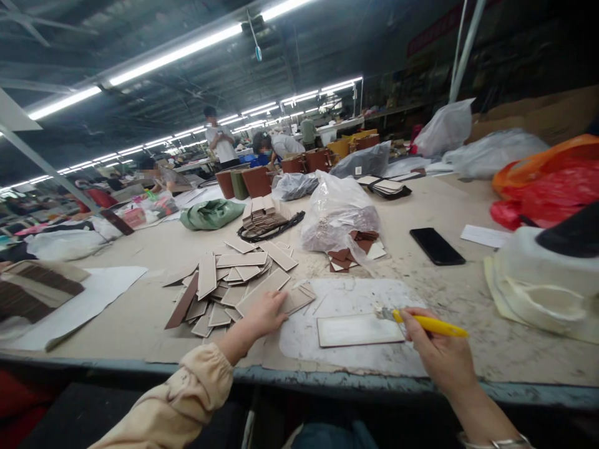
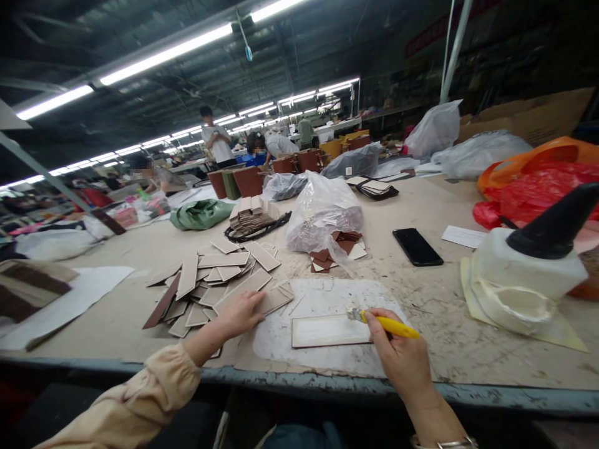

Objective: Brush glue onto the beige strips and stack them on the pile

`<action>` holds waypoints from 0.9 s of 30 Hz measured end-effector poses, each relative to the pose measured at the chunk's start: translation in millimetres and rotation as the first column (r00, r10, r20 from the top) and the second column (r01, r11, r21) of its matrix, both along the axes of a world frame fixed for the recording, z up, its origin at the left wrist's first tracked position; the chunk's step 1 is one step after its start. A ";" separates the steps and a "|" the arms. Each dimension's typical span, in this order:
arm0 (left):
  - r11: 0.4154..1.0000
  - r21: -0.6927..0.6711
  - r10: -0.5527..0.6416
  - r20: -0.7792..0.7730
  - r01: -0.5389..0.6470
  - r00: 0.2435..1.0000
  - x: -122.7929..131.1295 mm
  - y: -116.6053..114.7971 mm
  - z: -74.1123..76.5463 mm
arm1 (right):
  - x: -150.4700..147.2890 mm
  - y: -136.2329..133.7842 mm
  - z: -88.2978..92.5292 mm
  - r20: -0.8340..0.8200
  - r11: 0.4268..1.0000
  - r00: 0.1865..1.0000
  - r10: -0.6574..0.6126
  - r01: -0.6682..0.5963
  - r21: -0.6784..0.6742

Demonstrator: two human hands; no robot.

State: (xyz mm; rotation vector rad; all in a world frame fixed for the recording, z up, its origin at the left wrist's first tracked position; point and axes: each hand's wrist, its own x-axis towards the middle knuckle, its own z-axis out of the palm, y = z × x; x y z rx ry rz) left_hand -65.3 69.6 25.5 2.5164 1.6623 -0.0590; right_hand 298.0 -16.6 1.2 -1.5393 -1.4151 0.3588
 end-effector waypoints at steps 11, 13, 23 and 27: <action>0.996 0.015 0.086 0.016 -0.086 0.996 4.8 -4.2 -3.6 | 4.6 -1.3 1.3 -0.005 1.000 1.000 -0.003 0.003 0.009; 0.995 0.017 0.095 0.024 -0.095 0.995 5.4 -6.3 -4.5 | 4.6 -2.9 2.3 -0.011 1.000 1.000 -0.005 0.005 0.008; 0.987 0.154 0.028 0.183 -0.056 0.983 2.8 -29.0 4.5 | 8.4 -6.6 7.3 -0.016 0.999 1.000 -0.012 0.013 0.040; 0.972 0.233 -0.084 0.199 0.036 0.976 -2.0 -57.6 12.4 | 9.9 -8.0 7.7 -0.019 0.997 0.998 -0.055 0.056 0.044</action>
